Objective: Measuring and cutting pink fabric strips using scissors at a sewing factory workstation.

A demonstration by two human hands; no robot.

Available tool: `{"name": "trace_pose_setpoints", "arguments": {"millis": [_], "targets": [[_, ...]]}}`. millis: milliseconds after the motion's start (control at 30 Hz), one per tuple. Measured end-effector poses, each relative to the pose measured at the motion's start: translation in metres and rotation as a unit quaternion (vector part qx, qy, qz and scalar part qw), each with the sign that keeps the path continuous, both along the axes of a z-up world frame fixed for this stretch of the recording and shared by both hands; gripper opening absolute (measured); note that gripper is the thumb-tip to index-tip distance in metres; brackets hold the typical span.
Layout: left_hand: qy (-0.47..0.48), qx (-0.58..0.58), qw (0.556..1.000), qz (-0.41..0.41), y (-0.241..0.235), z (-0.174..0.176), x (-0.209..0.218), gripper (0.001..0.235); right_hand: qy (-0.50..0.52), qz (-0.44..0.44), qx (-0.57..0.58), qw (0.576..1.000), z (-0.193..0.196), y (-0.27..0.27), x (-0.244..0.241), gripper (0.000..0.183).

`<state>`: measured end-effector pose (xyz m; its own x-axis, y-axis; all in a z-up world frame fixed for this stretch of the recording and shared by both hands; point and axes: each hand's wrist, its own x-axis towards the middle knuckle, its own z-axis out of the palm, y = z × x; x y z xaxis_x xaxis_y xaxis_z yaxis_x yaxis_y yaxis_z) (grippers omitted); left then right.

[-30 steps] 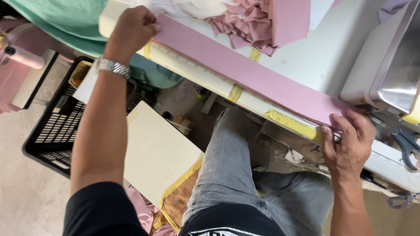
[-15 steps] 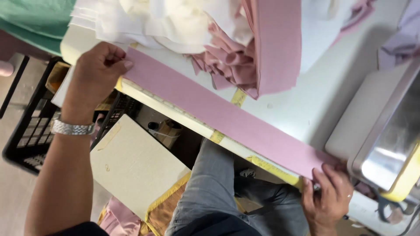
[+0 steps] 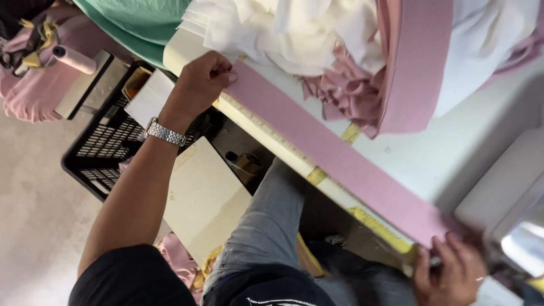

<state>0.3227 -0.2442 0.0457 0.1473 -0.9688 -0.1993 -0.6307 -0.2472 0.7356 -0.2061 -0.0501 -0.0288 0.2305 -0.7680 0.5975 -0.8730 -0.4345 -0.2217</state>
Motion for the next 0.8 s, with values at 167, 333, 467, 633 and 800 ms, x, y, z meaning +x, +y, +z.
{"name": "trace_pose_setpoints", "arguments": {"millis": [167, 333, 467, 633, 800], "targets": [[-0.006, -0.098, 0.992, -0.074, 0.004, -0.022, 0.013, 0.009, 0.013, -0.027, -0.008, 1.000, -0.004, 0.011, 0.002, 0.019], [-0.077, -0.149, 0.979, -0.113, -0.015, -0.048, 0.028, 0.017, 0.000, 0.014, -0.032, 0.999, 0.010, 0.007, 0.012, 0.018], [-0.049, -0.225, 0.950, -0.212, -0.022, -0.069, 0.046, 0.016, -0.010, -0.026, -0.004, 1.000, 0.016, 0.023, 0.004, 0.030], [-0.118, -0.222, 0.962, -0.105, 0.003, -0.046, 0.057, 0.025, -0.062, -0.144, -0.070, 0.985, 0.057, 0.054, -0.020, 0.027], [-0.070, -0.391, 0.908, -0.133, 0.036, -0.030, 0.007, 0.011, 0.038, -0.206, 0.046, 0.977, 0.061, 0.075, -0.098, 0.025]]}}
